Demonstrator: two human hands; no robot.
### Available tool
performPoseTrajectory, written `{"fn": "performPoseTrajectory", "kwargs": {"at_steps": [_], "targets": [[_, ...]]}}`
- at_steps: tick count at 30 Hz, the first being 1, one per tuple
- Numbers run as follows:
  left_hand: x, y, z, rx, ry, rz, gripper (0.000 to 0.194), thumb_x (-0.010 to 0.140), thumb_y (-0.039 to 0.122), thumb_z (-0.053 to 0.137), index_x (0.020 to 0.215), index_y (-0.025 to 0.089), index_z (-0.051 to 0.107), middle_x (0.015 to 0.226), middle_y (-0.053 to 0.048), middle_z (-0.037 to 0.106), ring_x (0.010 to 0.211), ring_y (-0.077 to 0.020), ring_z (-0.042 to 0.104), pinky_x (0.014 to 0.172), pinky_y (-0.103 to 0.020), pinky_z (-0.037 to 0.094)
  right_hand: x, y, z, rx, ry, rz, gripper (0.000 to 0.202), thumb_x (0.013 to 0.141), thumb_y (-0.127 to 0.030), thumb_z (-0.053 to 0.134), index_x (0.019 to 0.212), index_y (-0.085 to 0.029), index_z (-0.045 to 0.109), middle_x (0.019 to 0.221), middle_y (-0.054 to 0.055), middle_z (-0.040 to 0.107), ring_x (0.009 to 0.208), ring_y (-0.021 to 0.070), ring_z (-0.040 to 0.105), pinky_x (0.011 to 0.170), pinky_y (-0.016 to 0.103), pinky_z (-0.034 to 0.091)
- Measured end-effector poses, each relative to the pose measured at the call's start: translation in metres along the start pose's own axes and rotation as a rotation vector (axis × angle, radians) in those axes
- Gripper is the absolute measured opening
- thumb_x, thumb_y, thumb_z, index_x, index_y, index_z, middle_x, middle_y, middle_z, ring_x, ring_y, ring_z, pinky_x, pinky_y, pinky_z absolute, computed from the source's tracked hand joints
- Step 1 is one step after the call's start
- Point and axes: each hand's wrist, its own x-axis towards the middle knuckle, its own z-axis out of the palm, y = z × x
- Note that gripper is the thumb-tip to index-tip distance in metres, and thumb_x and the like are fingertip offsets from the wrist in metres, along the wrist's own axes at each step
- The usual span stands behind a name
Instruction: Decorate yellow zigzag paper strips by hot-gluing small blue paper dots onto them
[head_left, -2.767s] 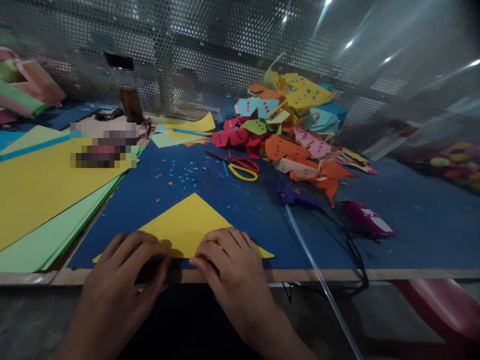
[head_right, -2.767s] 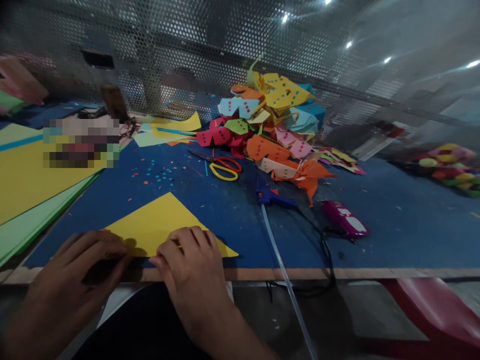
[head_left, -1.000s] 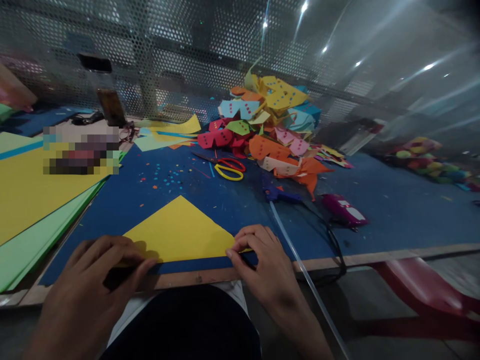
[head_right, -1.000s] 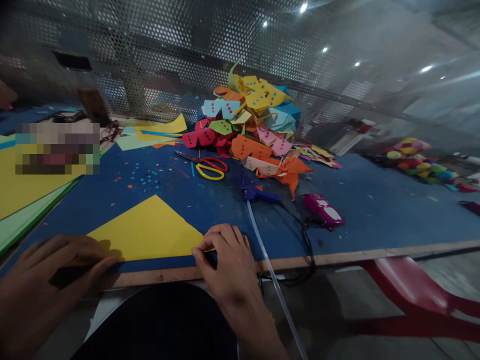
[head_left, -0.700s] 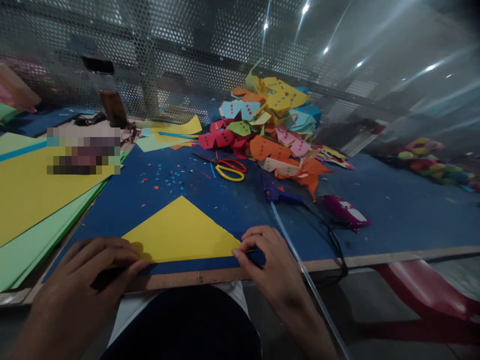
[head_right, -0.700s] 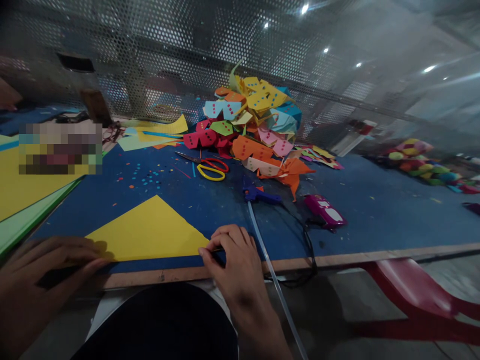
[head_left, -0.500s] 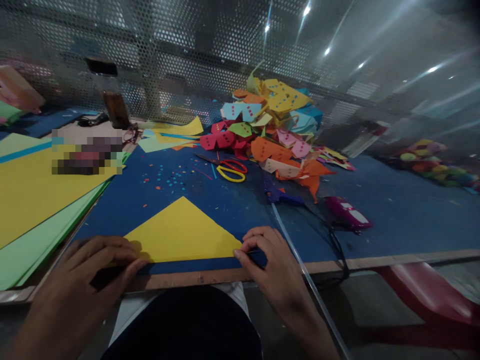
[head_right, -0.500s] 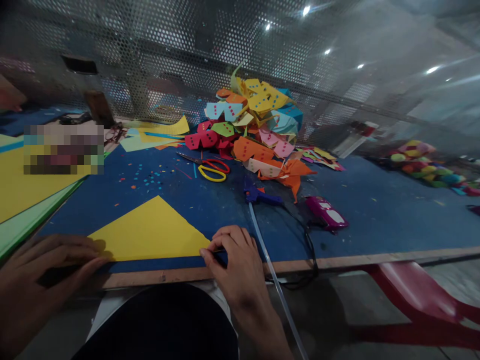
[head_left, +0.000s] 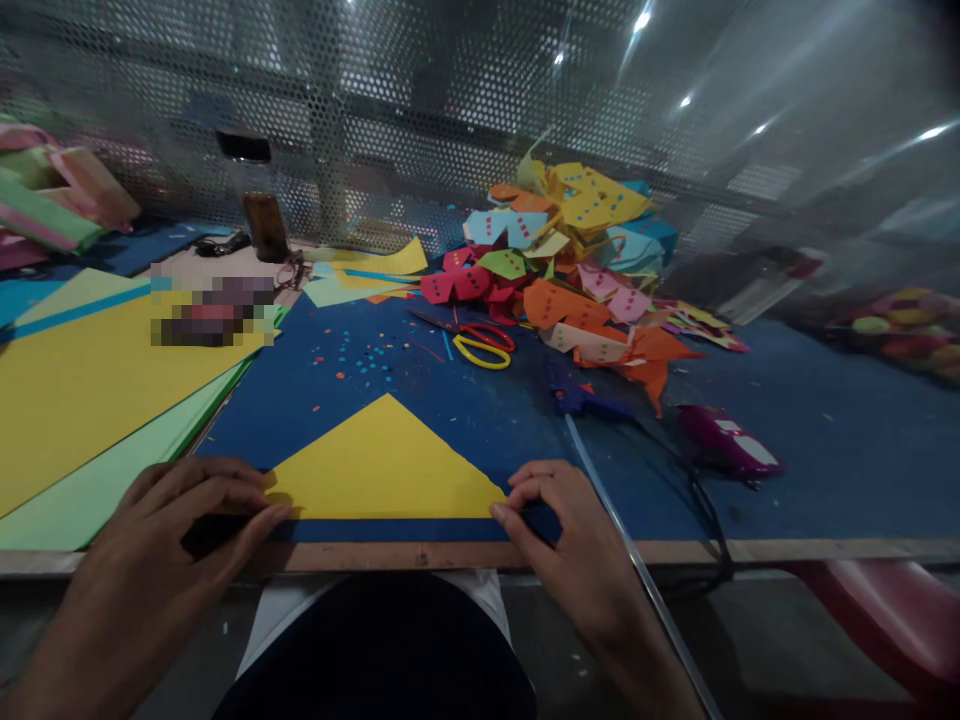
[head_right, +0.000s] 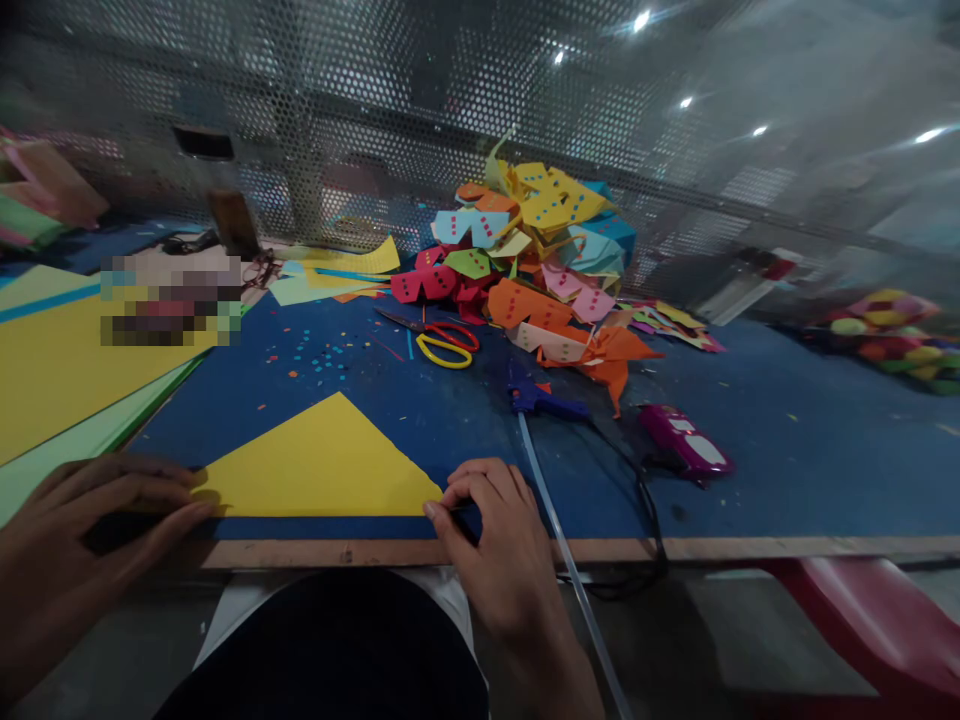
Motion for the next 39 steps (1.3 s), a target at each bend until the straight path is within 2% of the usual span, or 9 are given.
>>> {"fn": "performPoseTrajectory", "kwargs": {"at_steps": [7,18,24,27,29,31,39], "targets": [[0.000,-0.011,-0.003,-0.023,0.012,-0.010,0.027,0.090,0.063,0.063,0.085,0.037,0.070,0.099,-0.002,0.076,0.102,-0.0325,0.064,0.081,-0.050,0.056,-0.001,0.002,0.001,-0.005,0.016,0.000,0.013,0.094,-0.026,0.066,0.082,-0.025,0.061,0.102,0.008,0.068,0.099,0.0276,0.063,0.089,0.047,0.050],[0.003,-0.007,-0.006,-0.027,0.016,-0.040,0.034,0.091,0.067,0.058,0.080,0.037,0.070,0.096,-0.001,0.078,0.099,-0.0330,0.068,0.080,-0.050,0.058,-0.001,0.006,0.002,0.020,0.013,-0.003,0.011,0.093,-0.024,0.066,0.083,-0.025,0.061,0.101,0.007,0.067,0.099,0.0279,0.063,0.090,0.049,0.049],[0.005,-0.005,-0.008,-0.033,0.029,-0.064,0.032,0.090,0.067,0.057,0.092,0.037,0.070,0.093,0.000,0.078,0.095,-0.0324,0.069,0.076,-0.047,0.059,-0.001,0.005,0.001,0.037,-0.001,0.022,0.008,0.095,-0.023,0.062,0.087,-0.025,0.060,0.103,0.008,0.068,0.102,0.0275,0.063,0.092,0.048,0.050],[0.006,-0.003,-0.008,-0.055,0.047,-0.071,0.041,0.091,0.072,0.052,0.094,0.036,0.070,0.091,0.000,0.077,0.095,-0.0314,0.067,0.076,-0.045,0.058,-0.001,0.005,-0.001,0.046,-0.004,0.033,0.005,0.095,-0.023,0.060,0.091,-0.025,0.062,0.104,0.008,0.068,0.102,0.0270,0.064,0.091,0.047,0.051],[0.005,-0.004,-0.008,-0.067,0.006,-0.077,0.046,0.091,0.075,0.050,0.096,0.034,0.070,0.095,0.000,0.076,0.099,-0.0317,0.065,0.080,-0.046,0.057,0.000,0.005,-0.003,0.053,-0.011,0.033,0.005,0.095,-0.022,0.059,0.094,-0.025,0.064,0.104,0.008,0.069,0.103,0.0267,0.064,0.091,0.046,0.051],[0.002,-0.007,-0.008,-0.072,-0.018,-0.078,0.045,0.095,0.071,0.048,0.099,0.032,0.069,0.099,-0.001,0.075,0.102,-0.0317,0.063,0.084,-0.047,0.054,0.000,0.006,-0.004,0.064,-0.020,0.025,0.007,0.095,-0.021,0.059,0.096,-0.025,0.064,0.105,0.007,0.069,0.103,0.0263,0.064,0.091,0.045,0.051],[-0.005,-0.011,-0.006,-0.076,-0.023,-0.019,0.024,0.105,0.041,0.042,0.110,0.032,0.064,0.111,-0.003,0.070,0.110,-0.0294,0.058,0.091,-0.045,0.046,0.000,0.013,-0.005,0.061,-0.017,-0.067,0.018,0.098,-0.016,0.050,0.099,-0.026,0.065,0.105,0.006,0.069,0.103,0.0244,0.065,0.090,0.042,0.051]]}}
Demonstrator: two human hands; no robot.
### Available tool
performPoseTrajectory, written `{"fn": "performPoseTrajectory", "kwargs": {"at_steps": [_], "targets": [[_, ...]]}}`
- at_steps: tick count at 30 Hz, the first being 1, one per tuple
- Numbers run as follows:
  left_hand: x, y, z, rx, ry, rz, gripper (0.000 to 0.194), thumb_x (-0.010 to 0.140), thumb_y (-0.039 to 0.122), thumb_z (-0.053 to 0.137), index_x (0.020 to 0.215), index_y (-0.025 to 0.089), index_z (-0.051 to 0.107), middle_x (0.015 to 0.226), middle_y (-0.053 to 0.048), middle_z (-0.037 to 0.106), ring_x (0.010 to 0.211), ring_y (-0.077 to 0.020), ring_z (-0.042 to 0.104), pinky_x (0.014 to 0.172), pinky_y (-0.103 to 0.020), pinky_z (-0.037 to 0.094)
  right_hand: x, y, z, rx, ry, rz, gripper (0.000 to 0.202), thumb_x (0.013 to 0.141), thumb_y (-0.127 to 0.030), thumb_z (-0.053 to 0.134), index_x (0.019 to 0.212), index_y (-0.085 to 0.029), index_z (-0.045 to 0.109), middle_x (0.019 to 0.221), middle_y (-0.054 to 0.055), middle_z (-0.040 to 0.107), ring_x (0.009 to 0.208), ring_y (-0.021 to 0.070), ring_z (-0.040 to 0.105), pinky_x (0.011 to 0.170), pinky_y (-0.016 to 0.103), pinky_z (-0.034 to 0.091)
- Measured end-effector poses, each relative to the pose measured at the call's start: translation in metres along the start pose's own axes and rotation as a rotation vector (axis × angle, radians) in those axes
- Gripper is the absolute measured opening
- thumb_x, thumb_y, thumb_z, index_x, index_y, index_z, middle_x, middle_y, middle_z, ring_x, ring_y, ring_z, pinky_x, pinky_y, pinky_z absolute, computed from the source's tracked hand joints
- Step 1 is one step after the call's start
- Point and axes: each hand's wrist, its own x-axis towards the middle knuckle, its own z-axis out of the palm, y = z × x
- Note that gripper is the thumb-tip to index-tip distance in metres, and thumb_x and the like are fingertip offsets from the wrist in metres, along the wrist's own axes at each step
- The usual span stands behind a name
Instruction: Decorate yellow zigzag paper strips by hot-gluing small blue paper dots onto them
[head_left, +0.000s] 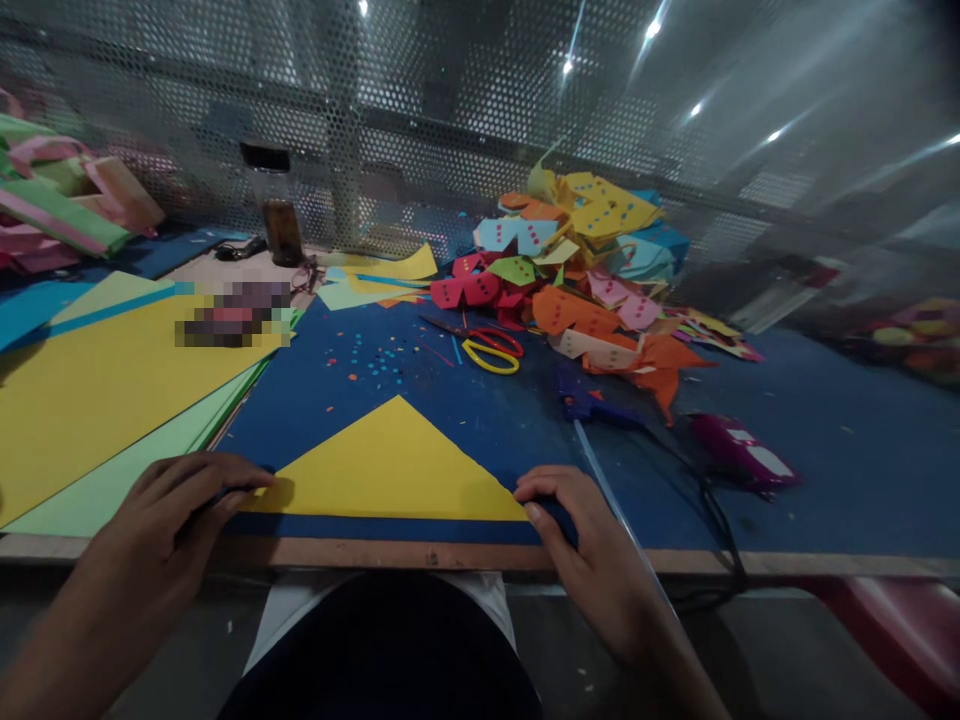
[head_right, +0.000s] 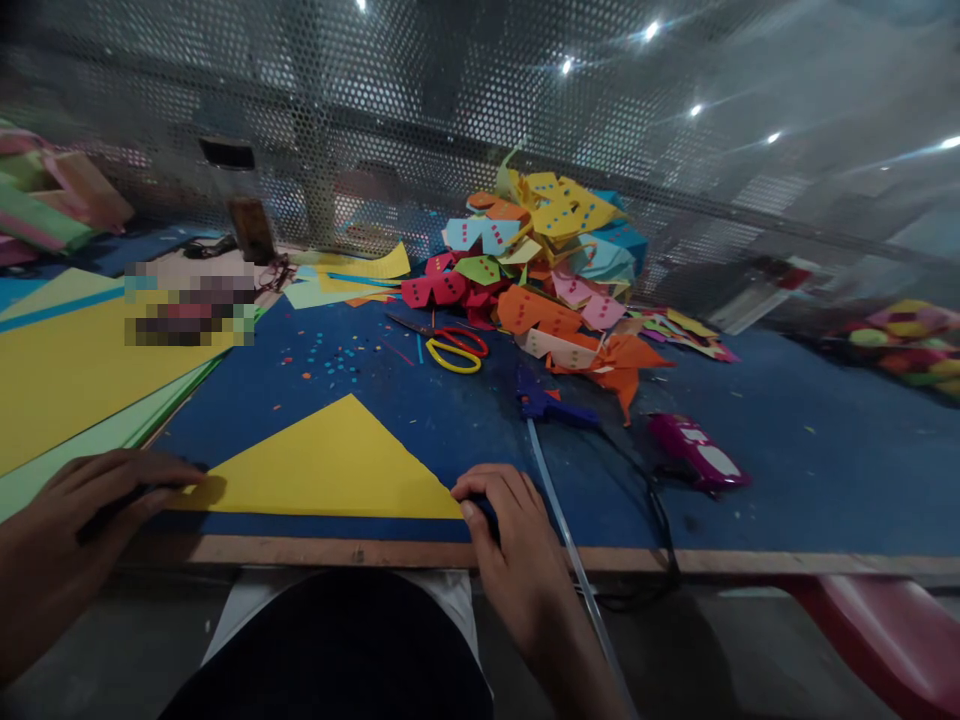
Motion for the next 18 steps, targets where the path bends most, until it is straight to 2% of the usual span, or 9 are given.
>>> {"fn": "performPoseTrajectory", "kwargs": {"at_steps": [5,7,9,10,11,12,14,18], "targets": [[-0.003,0.002,-0.001,-0.007,-0.001,-0.004,0.025,0.106,0.030,0.040,0.111,0.031,0.064,0.113,-0.002,0.068,0.112,-0.0281,0.059,0.094,-0.044,0.047,0.000,-0.001,0.001,-0.019,0.006,-0.032,0.022,0.099,-0.013,0.047,0.101,-0.026,0.064,0.106,0.006,0.069,0.105,0.0239,0.064,0.091,0.041,0.051],[-0.004,0.010,-0.001,-0.006,0.040,-0.033,0.028,0.106,0.026,0.038,0.115,0.030,0.064,0.119,-0.003,0.067,0.117,-0.0278,0.060,0.098,-0.046,0.047,-0.001,-0.001,0.002,-0.025,0.018,-0.040,0.022,0.099,-0.012,0.047,0.101,-0.026,0.064,0.106,0.005,0.068,0.105,0.0240,0.064,0.091,0.042,0.050],[-0.006,0.025,0.001,-0.007,0.152,0.000,0.028,0.105,0.022,0.041,0.120,0.027,0.064,0.123,-0.004,0.067,0.123,-0.0281,0.059,0.104,-0.047,0.045,-0.001,-0.002,0.004,-0.029,0.029,-0.049,0.023,0.099,-0.011,0.046,0.101,-0.026,0.063,0.106,0.005,0.068,0.105,0.0243,0.063,0.092,0.042,0.050],[-0.006,0.035,0.002,-0.012,0.190,0.065,0.028,0.105,0.019,0.042,0.121,0.026,0.064,0.124,-0.004,0.067,0.123,-0.0264,0.059,0.107,-0.045,0.044,-0.002,-0.002,0.004,-0.030,0.032,-0.051,0.023,0.099,-0.010,0.046,0.100,-0.026,0.063,0.106,0.005,0.068,0.105,0.0244,0.063,0.092,0.043,0.050],[-0.007,0.045,0.005,-0.030,0.158,0.144,0.027,0.103,0.015,0.048,0.122,0.025,0.064,0.121,-0.004,0.069,0.122,-0.0244,0.060,0.106,-0.041,0.045,-0.002,-0.002,0.005,-0.030,0.033,-0.050,0.023,0.099,-0.010,0.046,0.100,-0.026,0.063,0.106,0.005,0.068,0.105,0.0246,0.063,0.092,0.043,0.050],[-0.007,0.055,0.008,-0.060,0.175,0.287,0.025,0.100,0.014,0.054,0.120,0.024,0.065,0.115,-0.002,0.071,0.119,-0.0224,0.062,0.105,-0.037,0.047,-0.003,-0.003,0.005,-0.030,0.031,-0.046,0.023,0.099,-0.010,0.047,0.101,-0.026,0.063,0.107,0.006,0.067,0.106,0.0247,0.063,0.092,0.043,0.050],[-0.008,0.070,0.016,-0.062,0.110,0.470,0.028,0.099,0.010,0.055,0.122,0.022,0.065,0.118,-0.003,0.074,0.123,-0.0207,0.060,0.107,-0.033,0.046,-0.003,-0.004,0.005,-0.028,0.031,-0.040,0.023,0.098,-0.009,0.047,0.101,-0.025,0.063,0.107,0.006,0.067,0.105,0.0248,0.062,0.092,0.044,0.050],[-0.010,0.077,0.031,0.070,0.031,0.575,0.037,0.101,0.011,0.054,0.137,0.013,0.061,0.133,-0.008,0.074,0.130,-0.0219,0.058,0.112,-0.034,0.041,-0.001,-0.005,0.004,-0.038,0.034,-0.045,0.023,0.099,-0.008,0.046,0.100,-0.025,0.063,0.106,0.006,0.067,0.104,0.0244,0.063,0.091,0.044,0.051]]}}
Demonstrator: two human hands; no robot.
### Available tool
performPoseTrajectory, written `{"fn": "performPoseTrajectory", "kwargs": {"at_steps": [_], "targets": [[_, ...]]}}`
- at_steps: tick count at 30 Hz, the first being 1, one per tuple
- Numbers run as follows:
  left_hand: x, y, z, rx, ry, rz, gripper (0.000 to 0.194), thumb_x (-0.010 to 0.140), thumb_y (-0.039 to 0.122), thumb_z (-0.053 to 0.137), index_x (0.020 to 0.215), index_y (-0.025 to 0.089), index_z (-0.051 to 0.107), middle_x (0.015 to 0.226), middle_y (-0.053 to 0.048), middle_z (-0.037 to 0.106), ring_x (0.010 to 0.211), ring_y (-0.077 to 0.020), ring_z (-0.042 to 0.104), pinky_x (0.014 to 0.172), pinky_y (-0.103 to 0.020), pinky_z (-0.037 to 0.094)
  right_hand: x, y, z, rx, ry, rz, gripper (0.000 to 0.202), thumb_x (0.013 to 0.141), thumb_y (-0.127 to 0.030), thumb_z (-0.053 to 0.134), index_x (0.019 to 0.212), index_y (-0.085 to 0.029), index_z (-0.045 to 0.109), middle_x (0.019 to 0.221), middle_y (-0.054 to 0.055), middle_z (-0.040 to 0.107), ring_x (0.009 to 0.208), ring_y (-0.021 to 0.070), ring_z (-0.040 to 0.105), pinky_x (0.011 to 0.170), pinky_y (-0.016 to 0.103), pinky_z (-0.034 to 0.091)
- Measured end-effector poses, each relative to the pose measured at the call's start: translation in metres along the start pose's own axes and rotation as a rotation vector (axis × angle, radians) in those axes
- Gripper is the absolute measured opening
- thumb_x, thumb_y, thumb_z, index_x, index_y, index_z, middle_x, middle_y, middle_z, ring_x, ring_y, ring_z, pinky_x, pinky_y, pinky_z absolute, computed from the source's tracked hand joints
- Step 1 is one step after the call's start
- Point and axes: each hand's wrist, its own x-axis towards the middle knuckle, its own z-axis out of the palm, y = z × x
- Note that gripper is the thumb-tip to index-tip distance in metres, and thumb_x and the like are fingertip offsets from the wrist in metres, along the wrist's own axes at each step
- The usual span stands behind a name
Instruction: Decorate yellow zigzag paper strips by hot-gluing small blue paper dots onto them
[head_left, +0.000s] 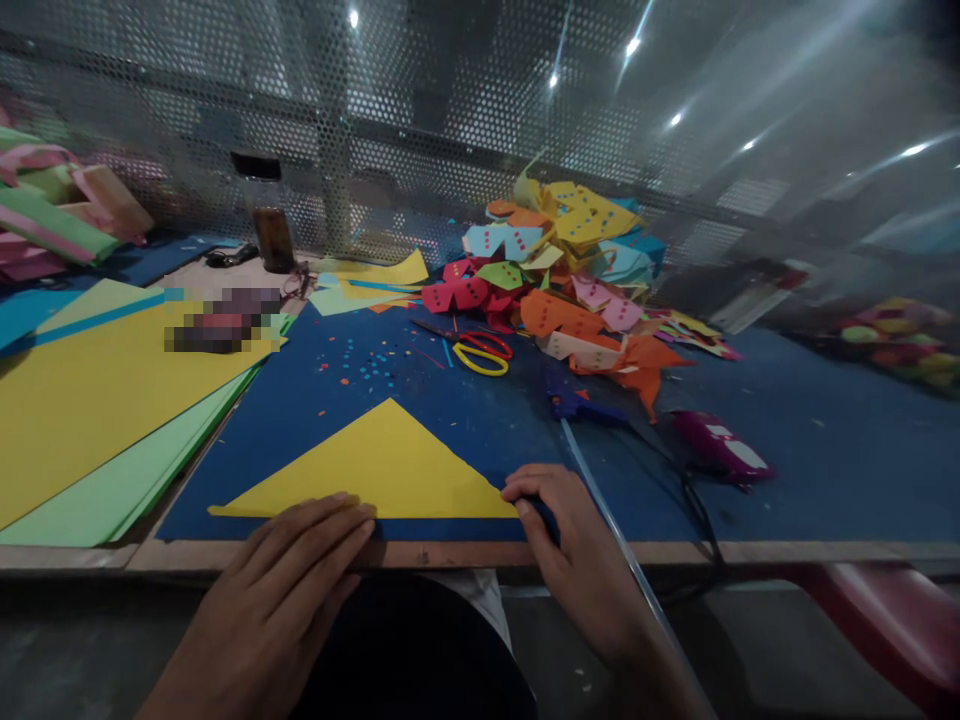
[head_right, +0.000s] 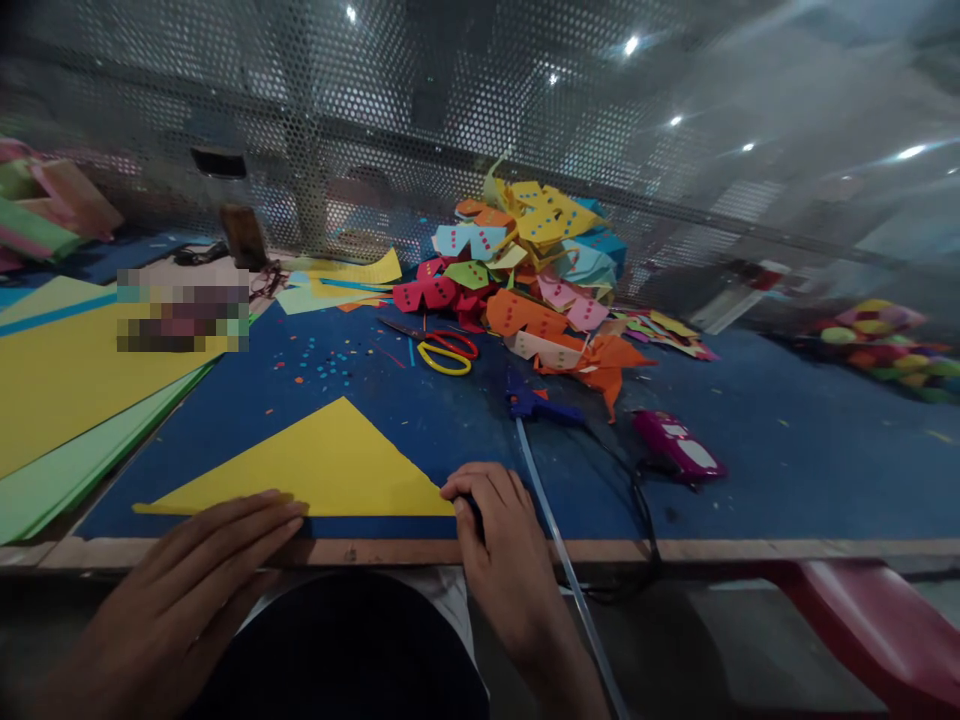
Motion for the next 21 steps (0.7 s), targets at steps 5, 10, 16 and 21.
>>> {"fn": "performPoseTrajectory", "kwargs": {"at_steps": [5,10,16,21], "targets": [[-0.008,-0.003,0.005,0.093,0.002,0.052,0.038,0.099,0.013,0.058,0.136,0.011,0.064,0.137,-0.010,0.073,0.134,-0.0264,0.055,0.123,-0.041,0.029,-0.003,-0.011,0.000,-0.071,0.111,-0.059,0.023,0.101,-0.008,0.047,0.106,-0.023,0.064,0.106,0.006,0.070,0.104,0.0227,0.064,0.091,0.040,0.051],[-0.012,-0.002,0.004,0.102,-0.027,0.047,0.040,0.096,0.011,0.059,0.136,0.012,0.065,0.138,-0.009,0.073,0.134,-0.0265,0.054,0.126,-0.041,0.025,-0.011,-0.050,0.014,-0.104,0.185,-0.356,0.031,0.098,-0.003,0.053,0.124,-0.016,0.065,0.118,0.009,0.073,0.115,0.0225,0.063,0.100,0.039,0.049],[-0.014,-0.004,0.005,0.037,-0.035,0.046,0.043,0.093,0.007,0.050,0.131,0.015,0.069,0.140,-0.007,0.072,0.133,-0.0234,0.057,0.124,-0.035,0.029,-0.006,-0.074,0.044,-0.110,-0.054,-0.508,0.032,0.109,-0.022,0.047,0.134,-0.012,0.063,0.137,0.006,0.071,0.130,0.0208,0.061,0.117,0.036,0.045],[-0.015,-0.005,0.006,0.072,-0.027,0.039,0.048,0.092,0.005,0.049,0.137,0.017,0.065,0.140,-0.004,0.072,0.133,-0.0217,0.059,0.124,-0.035,0.030,-0.010,-0.067,0.045,-0.132,-0.081,-0.479,0.032,0.108,-0.021,0.050,0.135,-0.012,0.063,0.139,0.008,0.070,0.135,0.0212,0.059,0.118,0.039,0.047]]}}
